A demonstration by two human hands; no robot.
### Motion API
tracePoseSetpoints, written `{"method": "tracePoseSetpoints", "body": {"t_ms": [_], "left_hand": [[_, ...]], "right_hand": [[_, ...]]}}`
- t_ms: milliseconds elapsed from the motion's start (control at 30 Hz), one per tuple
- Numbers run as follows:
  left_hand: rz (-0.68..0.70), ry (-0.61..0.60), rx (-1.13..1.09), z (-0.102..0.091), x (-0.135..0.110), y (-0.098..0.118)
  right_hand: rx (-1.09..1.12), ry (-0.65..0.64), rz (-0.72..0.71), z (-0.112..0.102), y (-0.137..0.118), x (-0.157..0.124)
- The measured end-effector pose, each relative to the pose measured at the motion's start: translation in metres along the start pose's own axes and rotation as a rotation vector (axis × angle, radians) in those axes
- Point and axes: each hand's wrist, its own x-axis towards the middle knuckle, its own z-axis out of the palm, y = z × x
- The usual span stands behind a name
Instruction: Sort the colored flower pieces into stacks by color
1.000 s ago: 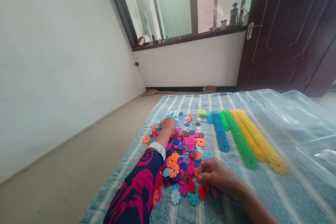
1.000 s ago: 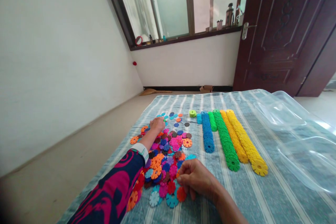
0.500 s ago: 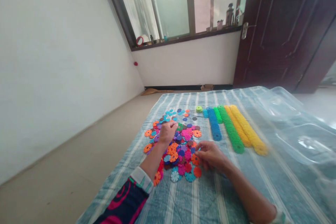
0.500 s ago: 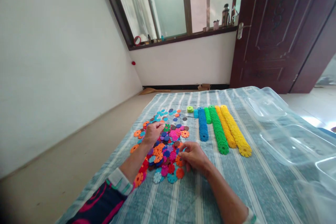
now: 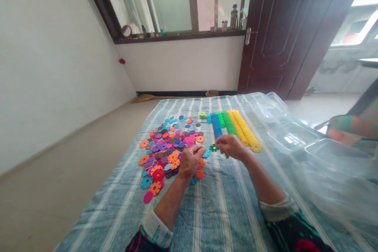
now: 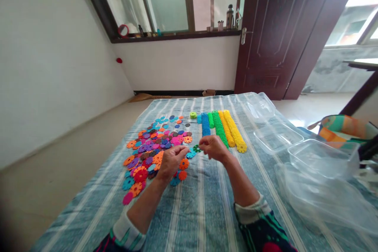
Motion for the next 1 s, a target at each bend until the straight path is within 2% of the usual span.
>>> {"method": "tracePoseSetpoints", "body": {"t_ms": [67, 133, 233, 500, 1000], "left_hand": [[0.021, 0.005, 0.045, 0.003, -0.002, -0.005], [0.045, 0.014, 0.077, 0.005, -0.003, -0.009], [0.090, 0.023, 0.105, 0.006, -0.004, -0.013], [0.118, 0.056, 0.176, 0.003, -0.008, -0.012], [0.128, 0.016, 0.192, 0.004, -0.012, -0.011]], "right_hand": [[-0.157, 0.054, 0.069, -0.028, 0.006, -0.007], [-0.295, 0.051, 0.154, -0.052, 0.013, -0.012], [-0.397, 0.041, 0.238, -0.069, 0.021, -0.016], [-0.487, -0.014, 0.318, -0.066, 0.028, -0.012], [-0.567, 0.032, 0.344, -0.066, 0.031, -0.009]]}}
